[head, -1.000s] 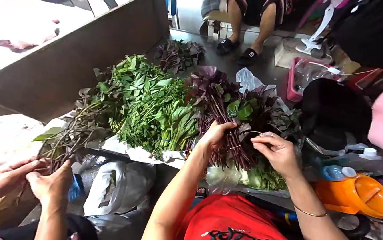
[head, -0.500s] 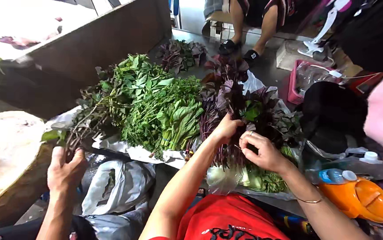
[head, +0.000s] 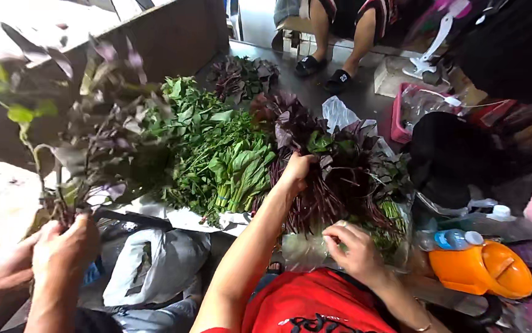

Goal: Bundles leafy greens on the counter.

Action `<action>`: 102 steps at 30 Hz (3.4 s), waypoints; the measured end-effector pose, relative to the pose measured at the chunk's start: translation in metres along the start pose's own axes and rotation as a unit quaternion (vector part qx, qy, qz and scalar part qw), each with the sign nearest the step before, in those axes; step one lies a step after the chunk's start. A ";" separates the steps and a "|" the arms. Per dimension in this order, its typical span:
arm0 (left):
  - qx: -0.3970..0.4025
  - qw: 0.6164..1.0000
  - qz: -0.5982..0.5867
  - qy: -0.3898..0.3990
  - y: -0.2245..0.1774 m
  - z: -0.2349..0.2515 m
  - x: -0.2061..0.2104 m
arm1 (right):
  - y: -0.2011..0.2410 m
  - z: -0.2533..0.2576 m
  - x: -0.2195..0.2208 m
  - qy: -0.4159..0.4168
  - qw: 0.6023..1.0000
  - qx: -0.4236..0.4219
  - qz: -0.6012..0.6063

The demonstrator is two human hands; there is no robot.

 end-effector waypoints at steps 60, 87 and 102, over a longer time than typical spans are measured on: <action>0.089 0.921 0.041 0.377 0.148 -0.121 0.079 | -0.058 -0.101 -0.070 -0.007 0.745 0.147 0.650; 0.196 0.854 0.196 0.440 0.124 -0.120 0.119 | -0.136 -0.171 -0.235 -0.229 0.837 0.470 -0.162; 0.399 0.903 0.159 -0.011 -0.003 -0.109 -0.077 | -0.181 -0.184 -0.261 -0.112 0.787 0.536 -0.282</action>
Point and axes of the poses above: each hand's wrist, its own z-axis towards the middle knuckle, its own x-axis out of the palm, y = z × x, the point moved 4 cm from there along z, towards the middle knuckle, and after that the axes turned 1 degree about y, right-handed, at the moved point
